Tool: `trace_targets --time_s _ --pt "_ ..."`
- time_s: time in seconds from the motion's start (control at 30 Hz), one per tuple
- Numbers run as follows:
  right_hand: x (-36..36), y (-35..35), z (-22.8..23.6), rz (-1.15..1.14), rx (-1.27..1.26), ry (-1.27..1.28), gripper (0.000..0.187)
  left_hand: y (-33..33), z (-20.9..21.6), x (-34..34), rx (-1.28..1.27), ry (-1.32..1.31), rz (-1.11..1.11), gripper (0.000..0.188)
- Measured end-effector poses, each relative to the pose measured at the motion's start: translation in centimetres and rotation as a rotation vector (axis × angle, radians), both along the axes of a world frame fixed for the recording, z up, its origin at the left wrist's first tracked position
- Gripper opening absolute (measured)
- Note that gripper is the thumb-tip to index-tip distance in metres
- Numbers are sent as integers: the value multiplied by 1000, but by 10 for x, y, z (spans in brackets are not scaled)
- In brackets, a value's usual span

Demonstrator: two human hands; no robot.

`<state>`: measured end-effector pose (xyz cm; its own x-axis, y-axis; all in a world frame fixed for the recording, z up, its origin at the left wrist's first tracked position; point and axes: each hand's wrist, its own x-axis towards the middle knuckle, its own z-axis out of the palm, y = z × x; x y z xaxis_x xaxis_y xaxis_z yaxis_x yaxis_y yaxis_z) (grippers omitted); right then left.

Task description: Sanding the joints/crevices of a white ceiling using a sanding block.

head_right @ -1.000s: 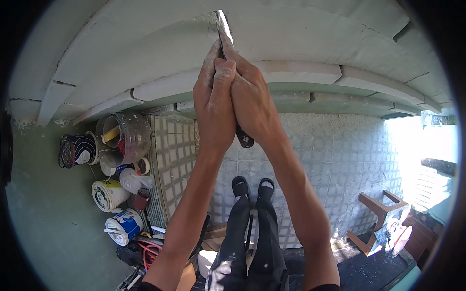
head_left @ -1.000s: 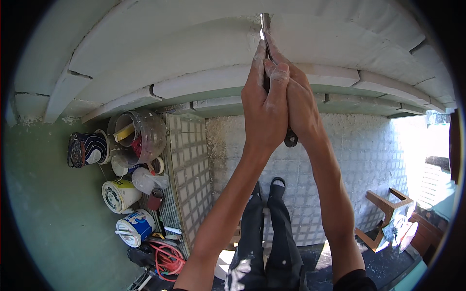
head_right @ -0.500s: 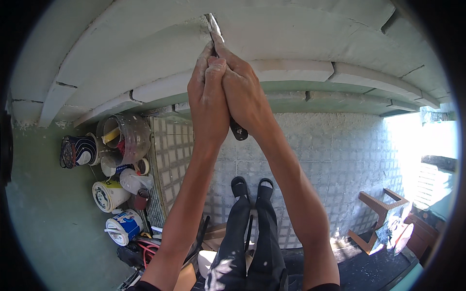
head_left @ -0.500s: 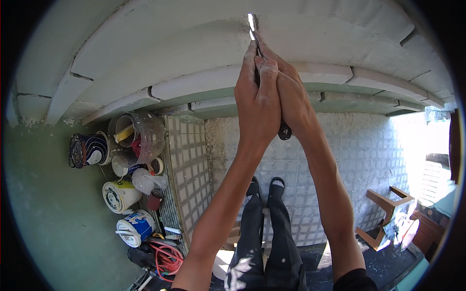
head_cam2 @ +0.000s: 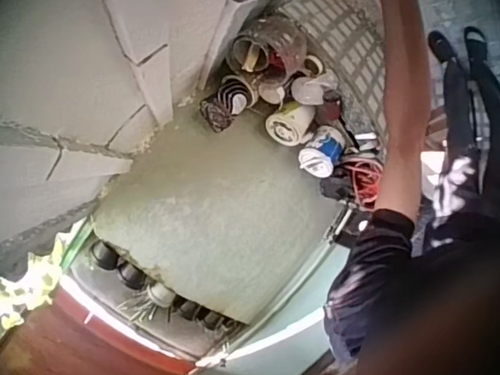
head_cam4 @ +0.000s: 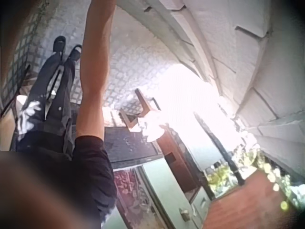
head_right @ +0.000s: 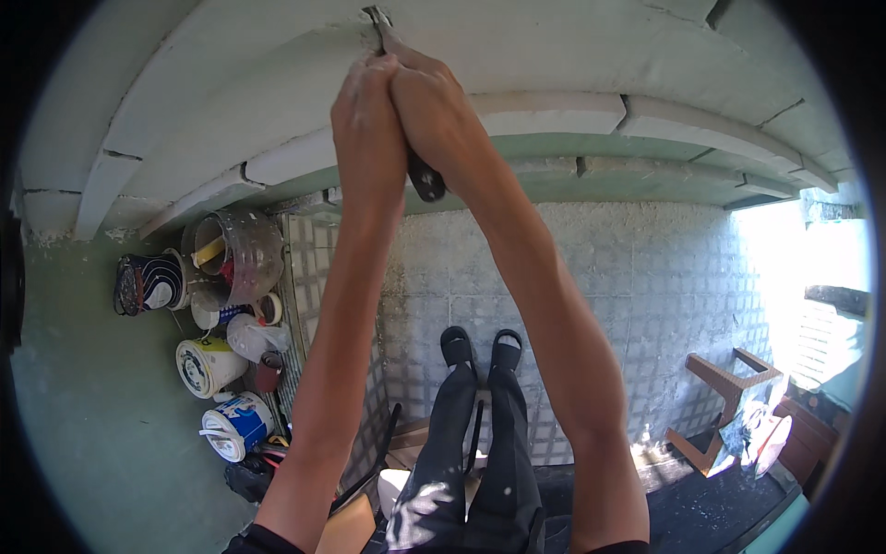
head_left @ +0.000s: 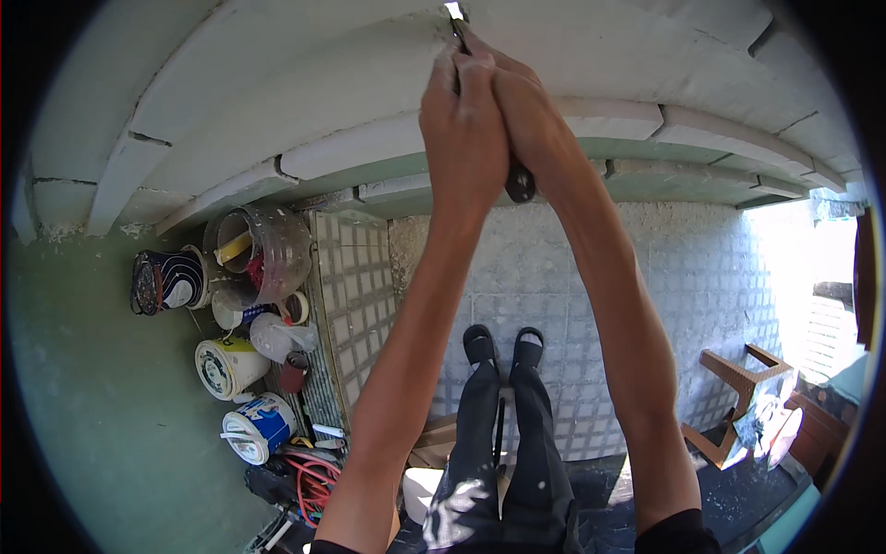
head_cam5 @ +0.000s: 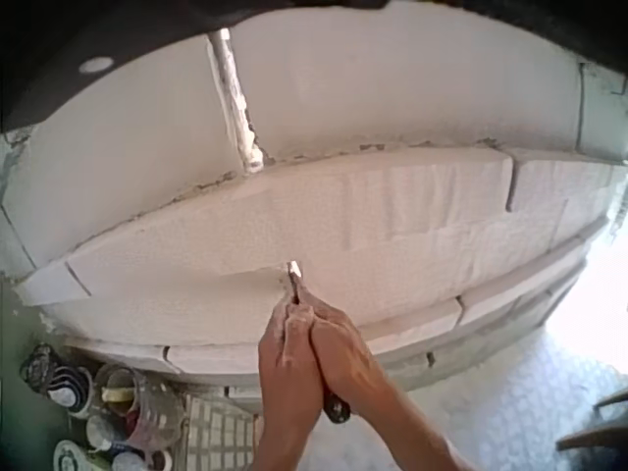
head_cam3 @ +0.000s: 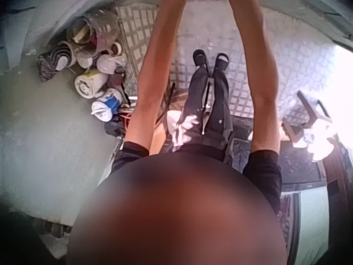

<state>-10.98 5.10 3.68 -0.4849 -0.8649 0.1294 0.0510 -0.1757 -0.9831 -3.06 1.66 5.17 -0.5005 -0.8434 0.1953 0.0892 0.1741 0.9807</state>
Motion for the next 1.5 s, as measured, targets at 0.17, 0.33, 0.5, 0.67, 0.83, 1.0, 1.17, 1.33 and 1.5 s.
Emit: trace_targets --time_s 0.17,0.33,0.5,0.67,0.83,1.0,1.17,1.33,1.5 --pt "24 23 0 -146 94 26 55 24 -10 13 -16 75 34 41" --pt "38 20 13 -158 99 5 59 15 -5 23 -54 83 -1 47" --pt "40 15 10 -219 78 50 61 11 -3 25 -4 127 -40 47" --pt "38 12 16 -218 101 84 61 5 1 23 -26 149 -55 42" --pt "47 4 16 -192 40 -38 41 -10 11 32 -35 19 -73 34" --pt "37 5 44 -154 7 -502 26 -9 29 21 -156 -95 -44 32" --pt "35 16 25 -122 1 -170 37 10 18 28 -147 -38 -25 38" --pt "49 17 20 -139 129 -115 55 12 8 42 -2 3 -43 41" --pt "44 12 8 -162 124 -76 56 8 -3 38 10 -12 -43 40"
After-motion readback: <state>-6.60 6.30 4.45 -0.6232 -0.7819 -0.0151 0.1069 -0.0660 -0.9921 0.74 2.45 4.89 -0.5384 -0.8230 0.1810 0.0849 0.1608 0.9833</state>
